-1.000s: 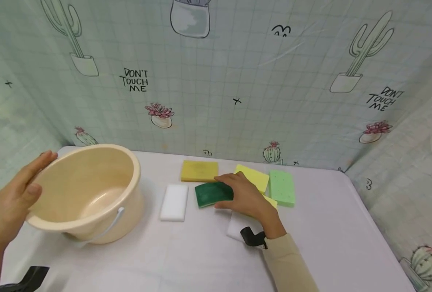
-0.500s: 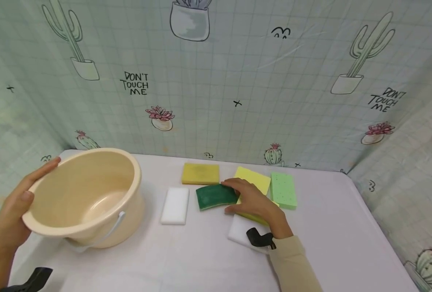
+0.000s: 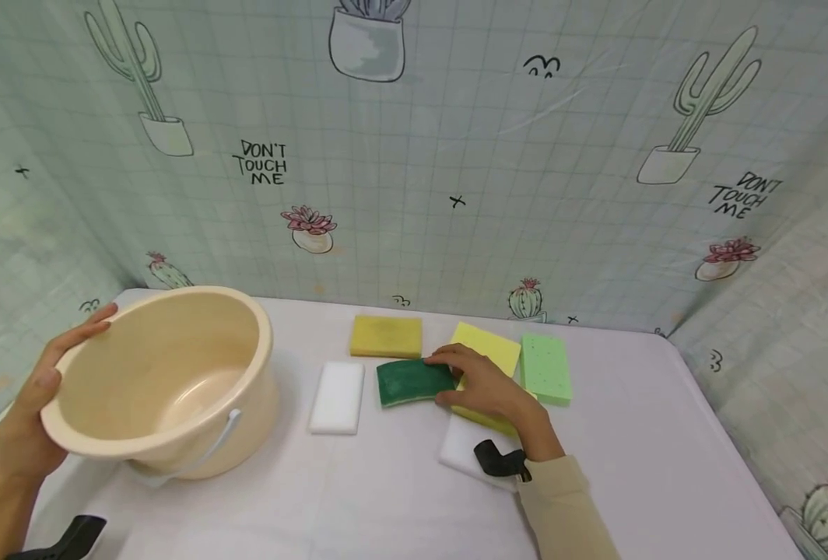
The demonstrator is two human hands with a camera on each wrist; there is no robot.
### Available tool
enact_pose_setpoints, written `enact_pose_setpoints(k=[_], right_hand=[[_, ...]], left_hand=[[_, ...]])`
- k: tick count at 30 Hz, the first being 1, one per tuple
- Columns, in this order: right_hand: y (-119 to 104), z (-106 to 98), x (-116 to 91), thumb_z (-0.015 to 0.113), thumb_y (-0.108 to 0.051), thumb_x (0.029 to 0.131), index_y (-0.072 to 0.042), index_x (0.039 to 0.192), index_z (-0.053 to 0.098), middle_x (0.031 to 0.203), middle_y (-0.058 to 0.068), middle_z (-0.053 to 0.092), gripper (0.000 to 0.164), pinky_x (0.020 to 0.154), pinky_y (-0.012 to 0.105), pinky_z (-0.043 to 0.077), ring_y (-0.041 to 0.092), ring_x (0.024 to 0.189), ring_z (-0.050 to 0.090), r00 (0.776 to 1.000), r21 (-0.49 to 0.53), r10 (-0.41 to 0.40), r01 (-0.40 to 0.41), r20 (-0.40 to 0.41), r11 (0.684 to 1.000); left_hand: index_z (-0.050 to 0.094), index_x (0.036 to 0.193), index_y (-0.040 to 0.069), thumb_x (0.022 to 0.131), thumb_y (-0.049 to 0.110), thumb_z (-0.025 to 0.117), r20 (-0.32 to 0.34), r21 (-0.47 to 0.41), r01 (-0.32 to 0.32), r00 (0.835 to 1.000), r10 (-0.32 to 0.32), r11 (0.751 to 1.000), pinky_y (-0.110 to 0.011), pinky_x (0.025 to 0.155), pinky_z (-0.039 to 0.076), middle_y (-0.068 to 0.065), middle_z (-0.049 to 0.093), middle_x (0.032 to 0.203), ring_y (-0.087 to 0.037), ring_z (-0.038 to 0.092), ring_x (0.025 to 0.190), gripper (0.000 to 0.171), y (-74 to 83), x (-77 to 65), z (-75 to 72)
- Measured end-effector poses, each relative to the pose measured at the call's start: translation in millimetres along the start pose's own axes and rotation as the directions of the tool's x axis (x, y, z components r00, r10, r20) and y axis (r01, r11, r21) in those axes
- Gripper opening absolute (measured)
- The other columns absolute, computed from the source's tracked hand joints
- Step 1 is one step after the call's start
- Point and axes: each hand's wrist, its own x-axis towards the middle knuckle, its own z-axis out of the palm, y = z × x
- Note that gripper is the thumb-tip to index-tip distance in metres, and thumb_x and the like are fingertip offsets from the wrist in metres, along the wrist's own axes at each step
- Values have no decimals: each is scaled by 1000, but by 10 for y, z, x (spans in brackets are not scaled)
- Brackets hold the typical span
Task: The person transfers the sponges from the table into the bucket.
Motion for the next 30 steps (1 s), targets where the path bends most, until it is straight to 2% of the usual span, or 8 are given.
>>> enact_pose_setpoints(k=[3, 8, 14, 17, 21, 24, 30], right_hand=[[-1, 2, 6, 75, -20, 84, -14, 130, 58, 136, 5, 49, 50, 81, 33, 46, 17, 97, 50, 1000, 25, 6, -6, 2, 1000], [3, 9, 16, 78, -21, 82, -14, 131, 57, 138, 5, 49, 54, 80, 31, 45, 17, 95, 49, 1000, -5, 20, -20, 1, 1000], [-12, 12, 32, 80, -14, 78, -13, 129, 57, 127, 3, 54, 56, 79, 31, 46, 19, 95, 48, 1000, 7, -3, 3, -18, 1000], [-22, 8, 41, 80, -12, 78, -11, 128, 57, 124, 3, 55, 55, 79, 31, 46, 19, 95, 48, 1000, 22, -12, 13, -18, 1000], [-27, 8, 50, 80, -10, 78, -10, 127, 57, 123, 4, 55, 54, 78, 31, 46, 21, 94, 48, 1000, 31, -18, 18, -24, 999], [-20, 18, 52, 80, -10, 77, -10, 126, 58, 123, 4, 55, 54, 78, 31, 46, 21, 94, 49, 999, 25, -18, 18, -28, 1000], [-29, 11, 46, 81, -14, 77, -12, 125, 60, 124, 0, 55, 53, 80, 31, 46, 18, 95, 49, 999, 23, 9, -8, -43, 1000]], left_hand=[[27, 147, 0, 97, 19, 27, 2, 6, 15, 1000, -15, 1000, -24, 100, 31, -9, 7, 158, -25, 13, 140, 54, 6, 0, -11], [29, 146, -1, 95, 17, 24, -1, 14, 11, 1000, -11, 1000, -23, 102, 30, -9, 7, 158, -25, 10, 141, 53, 8, 17, -7], [35, 142, -3, 93, 12, 21, -23, -87, -30, 999, 28, 996, -24, 111, 15, -5, 4, 160, -20, -2, 144, 53, -20, 38, 20], [37, 141, -3, 92, 12, 21, -41, -83, -29, 999, 26, 996, -24, 110, 17, -6, 5, 159, -21, 0, 144, 53, -20, 38, 31], [36, 142, -3, 93, 12, 21, -44, -49, -18, 999, 16, 999, -24, 104, 30, -11, 10, 157, -25, 11, 141, 53, -13, 36, 34], [35, 142, -3, 93, 13, 21, -37, -48, -24, 999, 22, 999, -26, 103, 31, -12, 11, 156, -26, 15, 140, 53, -19, 32, 29], [34, 142, -3, 93, 12, 21, -24, -62, -39, 999, 38, 997, -27, 103, 31, -13, 10, 156, -27, 15, 140, 53, -31, 36, 19]])
